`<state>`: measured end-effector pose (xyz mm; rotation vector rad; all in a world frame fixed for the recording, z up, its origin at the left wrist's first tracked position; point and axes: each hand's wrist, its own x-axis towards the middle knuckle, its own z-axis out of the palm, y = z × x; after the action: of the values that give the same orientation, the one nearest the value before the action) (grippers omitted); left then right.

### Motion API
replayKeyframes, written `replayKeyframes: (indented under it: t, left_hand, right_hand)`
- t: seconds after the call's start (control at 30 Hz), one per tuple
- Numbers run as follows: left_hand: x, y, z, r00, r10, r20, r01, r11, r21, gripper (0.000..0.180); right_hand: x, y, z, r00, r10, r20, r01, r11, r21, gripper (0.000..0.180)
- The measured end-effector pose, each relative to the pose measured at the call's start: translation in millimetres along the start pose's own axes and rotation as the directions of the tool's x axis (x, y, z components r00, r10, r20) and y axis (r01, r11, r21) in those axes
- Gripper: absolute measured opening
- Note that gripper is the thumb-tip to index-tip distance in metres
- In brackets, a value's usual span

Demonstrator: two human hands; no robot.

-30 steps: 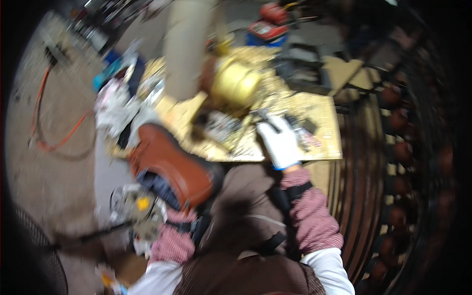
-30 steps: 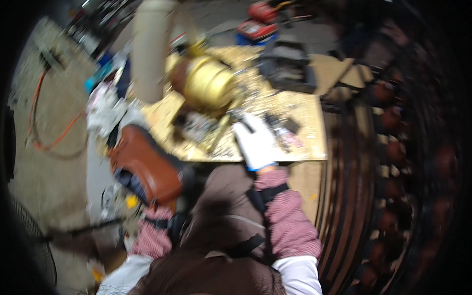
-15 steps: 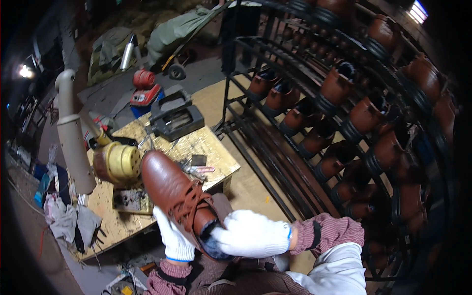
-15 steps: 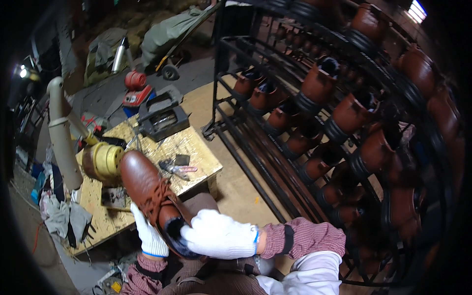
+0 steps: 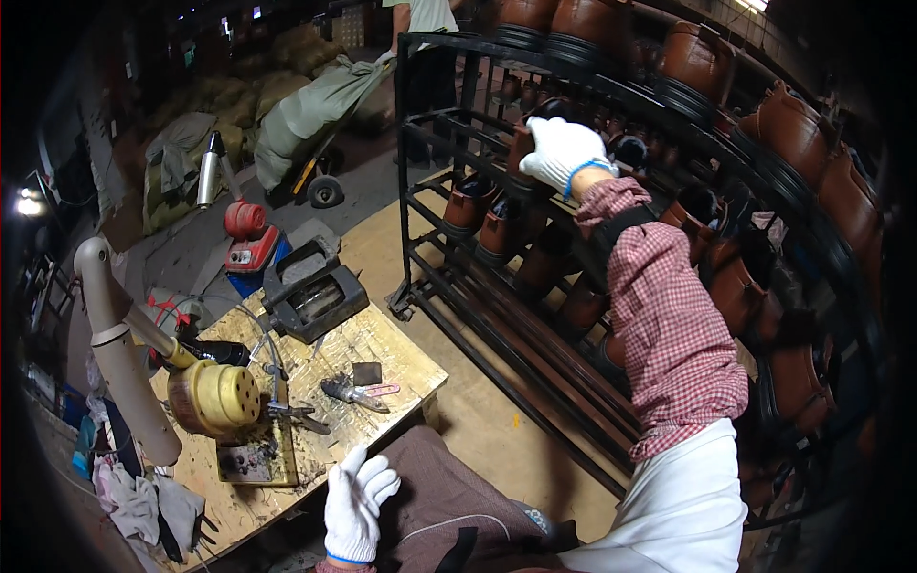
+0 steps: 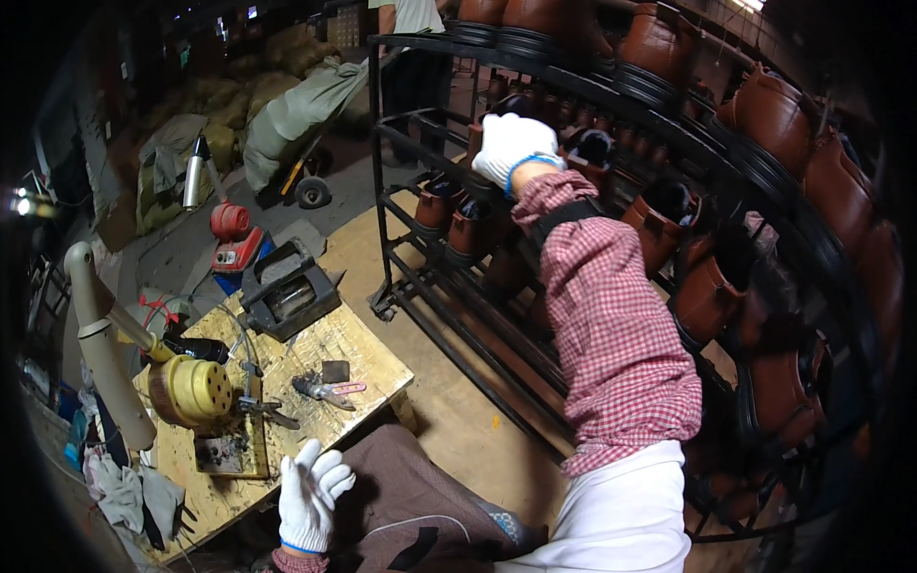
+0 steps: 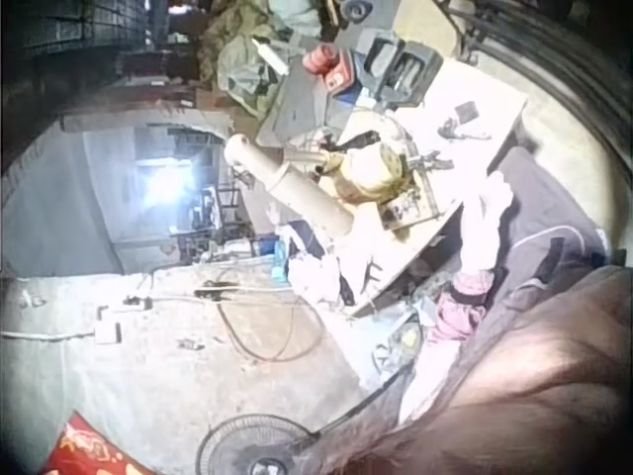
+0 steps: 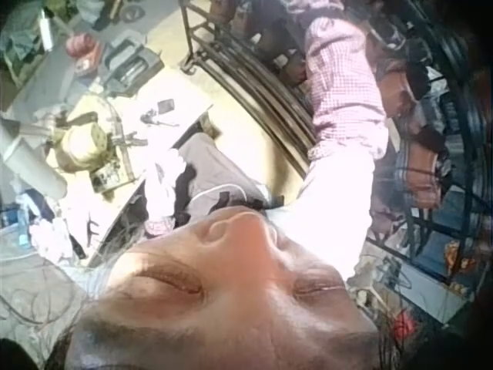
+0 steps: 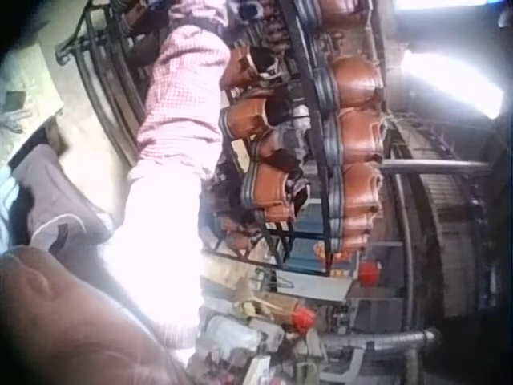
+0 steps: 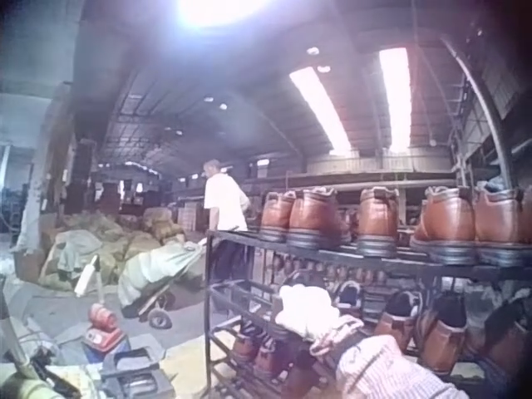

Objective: Inspecting and cleaning finished brown boots using an air nozzle and arranging them on a storage rack.

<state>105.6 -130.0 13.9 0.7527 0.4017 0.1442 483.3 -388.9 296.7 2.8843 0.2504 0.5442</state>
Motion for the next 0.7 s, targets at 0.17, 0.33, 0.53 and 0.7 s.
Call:
replayKeyframes:
  t: [0.17,0.33,0.53,0.7]
  left_hand:
    - [-31.2,15.9,-48.9,0.991,0.038,-0.131,-0.063,0.980,-0.188,0.068]
    - [-40.4,9.9,-19.3,0.995,0.049,-0.087,-0.049,0.999,0.002,0.065]
    - [-34.2,-36.1,-21.4,0.967,-0.154,0.203,0.209,0.935,-0.287,0.068]
    - [-59.8,-7.3,-64.1,0.998,-0.028,0.050,0.053,0.793,-0.607,0.102]
  right_hand:
    - [-65.5,38.5,25.1,0.710,-0.189,-0.678,0.147,0.982,-0.119,0.042]
    - [-108.8,48.0,16.7,0.953,0.171,-0.249,-0.087,0.945,0.315,0.035]
    - [-297.2,-106.8,-50.7,0.748,-0.638,-0.181,0.648,0.645,0.405,0.023]
    - [-334.8,-174.8,12.2,0.273,-0.804,-0.528,0.698,-0.212,0.684,0.032]
